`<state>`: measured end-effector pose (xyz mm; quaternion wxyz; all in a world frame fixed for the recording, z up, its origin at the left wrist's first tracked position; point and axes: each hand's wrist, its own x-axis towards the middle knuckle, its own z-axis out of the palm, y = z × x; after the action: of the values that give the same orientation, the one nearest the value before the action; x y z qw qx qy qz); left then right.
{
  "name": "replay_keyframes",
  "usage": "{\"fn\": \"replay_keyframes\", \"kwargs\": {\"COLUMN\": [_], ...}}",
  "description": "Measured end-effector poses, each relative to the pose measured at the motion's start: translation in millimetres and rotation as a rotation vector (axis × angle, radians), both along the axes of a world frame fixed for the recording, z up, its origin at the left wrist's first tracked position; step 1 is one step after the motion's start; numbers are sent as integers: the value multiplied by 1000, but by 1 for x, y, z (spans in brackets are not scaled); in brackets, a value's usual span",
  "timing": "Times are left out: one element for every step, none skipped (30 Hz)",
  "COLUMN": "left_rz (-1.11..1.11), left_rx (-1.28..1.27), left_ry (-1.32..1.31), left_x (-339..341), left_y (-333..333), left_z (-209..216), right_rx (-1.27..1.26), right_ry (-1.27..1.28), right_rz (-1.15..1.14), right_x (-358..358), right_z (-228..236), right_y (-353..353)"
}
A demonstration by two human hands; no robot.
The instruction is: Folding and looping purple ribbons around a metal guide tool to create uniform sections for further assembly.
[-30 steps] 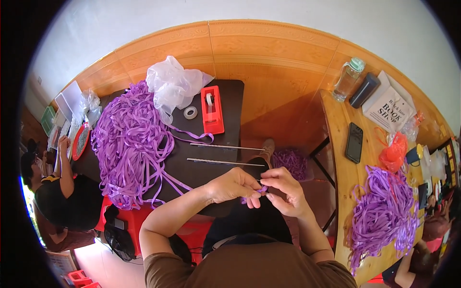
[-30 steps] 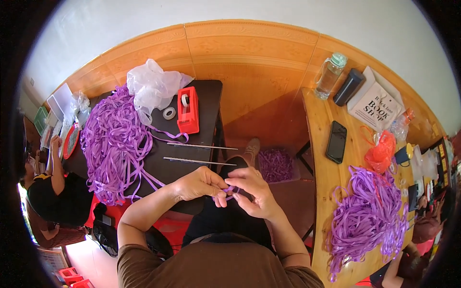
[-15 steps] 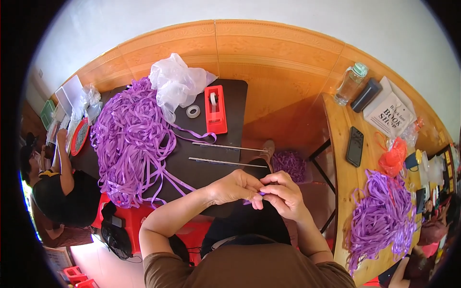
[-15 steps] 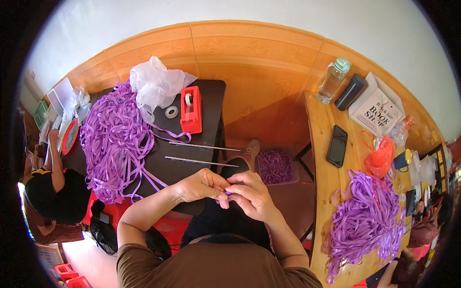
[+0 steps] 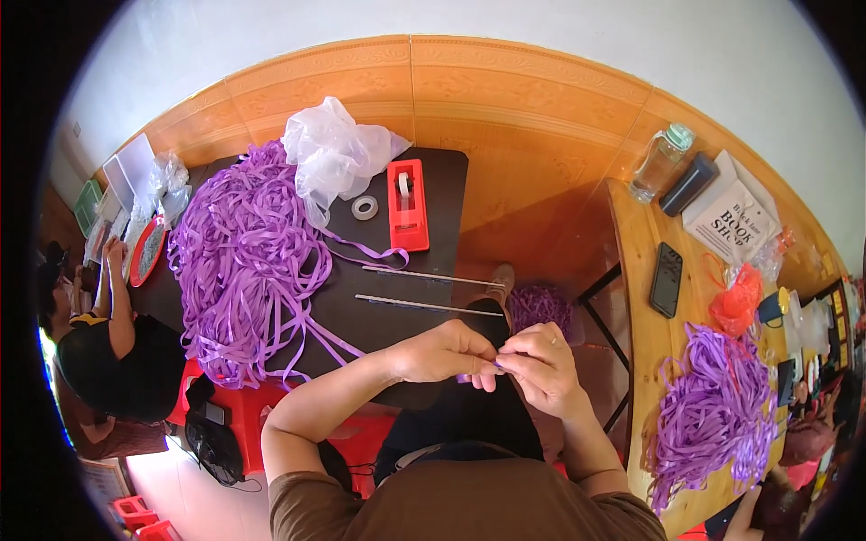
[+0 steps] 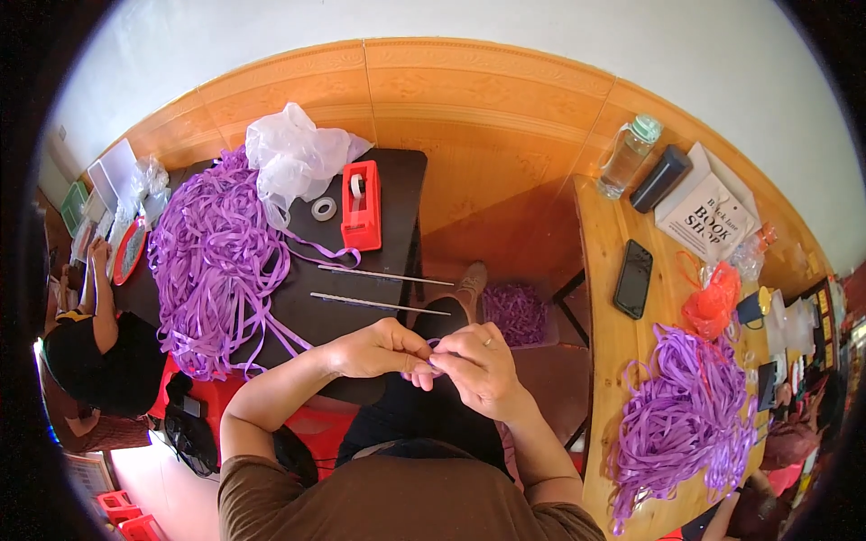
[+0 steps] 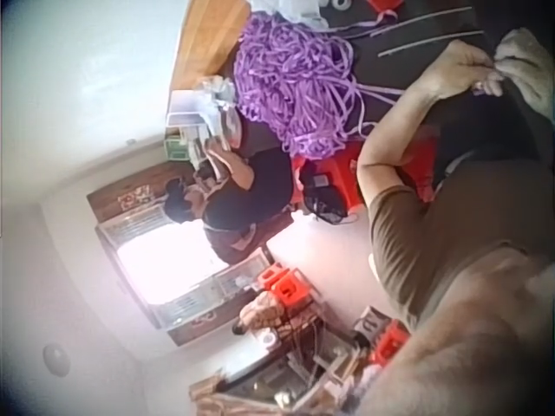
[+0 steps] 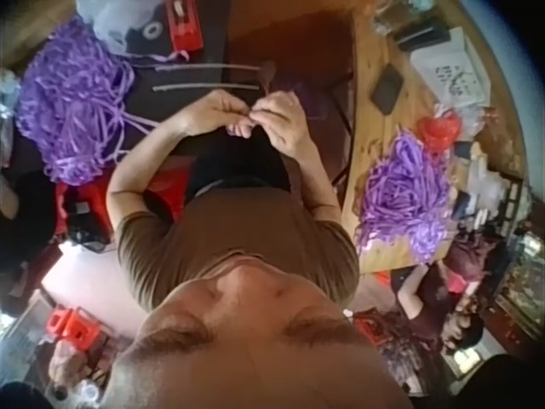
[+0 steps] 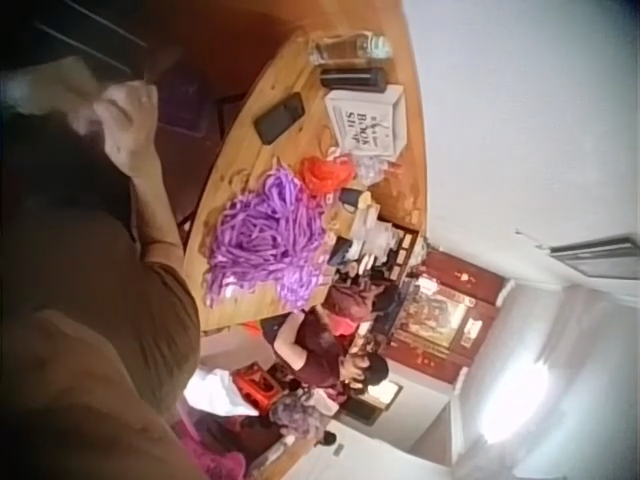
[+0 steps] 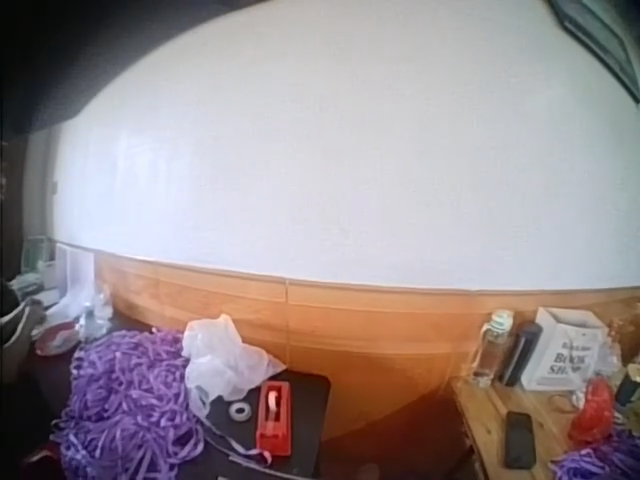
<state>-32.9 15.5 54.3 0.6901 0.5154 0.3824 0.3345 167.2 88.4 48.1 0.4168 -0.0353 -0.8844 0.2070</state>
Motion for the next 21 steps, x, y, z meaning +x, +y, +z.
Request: {"fn": "replay_keyframes", "kwargs": {"left_rz": [-17,-18,-16,-13,-12,3,18,19,39,56,56,90,123,123,190,258,340,340,417,494,535], "left_rx": [16,16,21,27,26,48,70,70,134,200,201,307,412,412,555,697,812,812,938,1063,1095], "left_ry": [-3,-3,17,37,37,30,23,23,42,62,62,149,235,234,382,532,570,570,726,883,894], "left_x": [0,-1,-1,-1,-1,0,0,1,2,2,3,5,7,9,12,16,20,24,29,32,34], "left_y": [0,-1,-2,-3,-4,-5,-6,-8,-9,-10,-11,-12,-12,-14,-16,-18,-20,-22,-23,-24,-22], "left_z": [1,2,4,4,4,3,2,2,1,2,4,8,11,13,13,12,6,3,1,0,-1], "right_rx": [18,19,3,-14,-14,-41,-68,-68,-101,-133,-132,-157,-182,-182,-205,-229,-229,-236,-243,-242,-296], "right_ry": [5,5,10,15,15,31,46,46,80,115,115,124,133,133,115,97,97,78,60,60,66], "right_rz": [6,6,21,39,40,57,73,74,92,108,108,110,112,112,79,49,49,-3,-54,-54,-74], "right_x": [-1,-1,-1,-2,-3,-3,-4,-5,-6,-6,-6,-6,-6,-6,-6,-6,-6,-7,-8,-8,-9], "right_z": [0,1,2,4,4,5,5,3,0,-2,-4,-6,-7,-6,-5,-4,-3,-3,-2,-2,-3], "right_y": [0,-1,-3,-5,-6,-7,-8,-8,-9,-9,-9,-9,-10,-11,-12,-13,-15,-16,-18,-18,-18]}}
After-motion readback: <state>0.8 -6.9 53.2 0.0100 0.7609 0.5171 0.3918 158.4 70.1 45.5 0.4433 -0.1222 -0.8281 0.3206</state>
